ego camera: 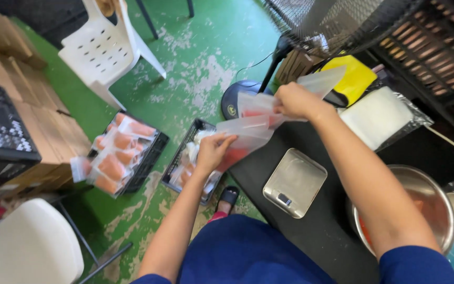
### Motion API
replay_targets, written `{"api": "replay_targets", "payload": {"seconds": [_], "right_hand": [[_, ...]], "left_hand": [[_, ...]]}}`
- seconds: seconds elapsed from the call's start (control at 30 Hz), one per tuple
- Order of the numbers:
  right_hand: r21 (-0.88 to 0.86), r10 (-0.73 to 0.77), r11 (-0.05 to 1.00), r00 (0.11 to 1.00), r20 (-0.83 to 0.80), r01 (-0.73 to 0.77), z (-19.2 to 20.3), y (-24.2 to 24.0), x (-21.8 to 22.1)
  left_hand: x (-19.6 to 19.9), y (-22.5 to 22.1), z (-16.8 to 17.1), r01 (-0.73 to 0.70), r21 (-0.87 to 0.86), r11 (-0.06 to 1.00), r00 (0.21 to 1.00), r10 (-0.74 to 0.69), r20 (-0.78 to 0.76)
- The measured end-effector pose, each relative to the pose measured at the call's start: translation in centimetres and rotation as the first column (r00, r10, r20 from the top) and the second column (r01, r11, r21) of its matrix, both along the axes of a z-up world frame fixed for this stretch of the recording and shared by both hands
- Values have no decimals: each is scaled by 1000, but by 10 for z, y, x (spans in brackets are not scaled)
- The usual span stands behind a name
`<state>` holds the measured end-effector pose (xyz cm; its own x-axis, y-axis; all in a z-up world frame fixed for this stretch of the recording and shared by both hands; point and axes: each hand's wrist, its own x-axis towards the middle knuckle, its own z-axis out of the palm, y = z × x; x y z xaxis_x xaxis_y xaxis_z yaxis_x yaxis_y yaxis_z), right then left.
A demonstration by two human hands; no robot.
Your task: The person fills small plastic pouches with a red sauce using a spoon and a metal bowl, weighing each pouch on a digital scale and placing the filled pouches into a crate.
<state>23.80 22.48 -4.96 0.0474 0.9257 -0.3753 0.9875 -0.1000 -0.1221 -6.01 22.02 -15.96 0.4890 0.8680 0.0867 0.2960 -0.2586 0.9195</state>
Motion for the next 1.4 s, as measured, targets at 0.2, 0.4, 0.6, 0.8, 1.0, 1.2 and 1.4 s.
{"api": "replay_targets", "payload": {"seconds": [0.2,0.4,0.6,0.8,1.0,1.2,1.4], "right_hand": [[-26,4,1000,976,220,2,-40,8,22],[44,75,994,920,384,-99,6,-14,21],[54,-171,985,929,329,162,6,-21,73],[109,-304,952,927,222,286,-36,-19,130],[97,-234,971,955,184,220,-6,-30,56],[139,-77,987,997,9,75,52,-33,-50],[351,288,910,945,-155,-220,41,-28,-146]], "left_hand": [[-21,0,21,-123,8,992,992,123,10],[-91,-2,10,-265,-21,964,960,261,-97],[-164,-2,-53,-442,-77,894,876,412,-251],[-188,11,-163,-508,-98,856,811,437,-389],[-178,4,-239,-431,-169,886,841,327,-431],[-105,15,-7,-78,-259,963,997,69,-43],[-97,10,78,-21,-175,984,997,35,74]]}}
